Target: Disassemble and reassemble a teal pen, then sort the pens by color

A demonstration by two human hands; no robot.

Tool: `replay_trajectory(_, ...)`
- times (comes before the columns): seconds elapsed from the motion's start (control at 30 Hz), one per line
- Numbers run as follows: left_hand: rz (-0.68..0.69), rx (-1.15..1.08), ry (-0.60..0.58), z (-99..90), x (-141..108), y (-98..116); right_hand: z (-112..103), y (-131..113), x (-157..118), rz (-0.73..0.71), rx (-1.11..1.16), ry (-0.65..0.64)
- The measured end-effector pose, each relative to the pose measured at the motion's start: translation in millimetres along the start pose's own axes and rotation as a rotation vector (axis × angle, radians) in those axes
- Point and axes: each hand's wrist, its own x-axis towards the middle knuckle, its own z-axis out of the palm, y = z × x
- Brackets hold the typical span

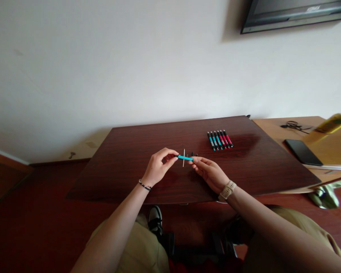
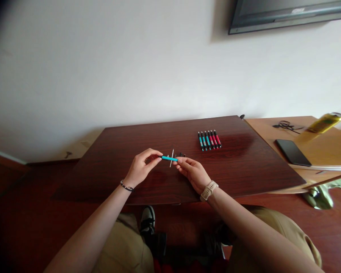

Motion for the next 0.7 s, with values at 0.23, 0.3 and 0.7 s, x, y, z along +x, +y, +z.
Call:
replay_trajectory(0.23,-0.078,0.219,0.122,-15.7,0,-5,1,-3,-2,0.013,-0.005,0.023)
replay_trajectory(0.3,-0.071,0.341,0.128,-17.0,-3,-8,1,-4,-2,0.020,-0.011,0.030)
replay_trajectory(0.7,-0.222,0.770,-0.017,4.7,-15,-10,2,-4,-2,0.019,-0.035,0.030)
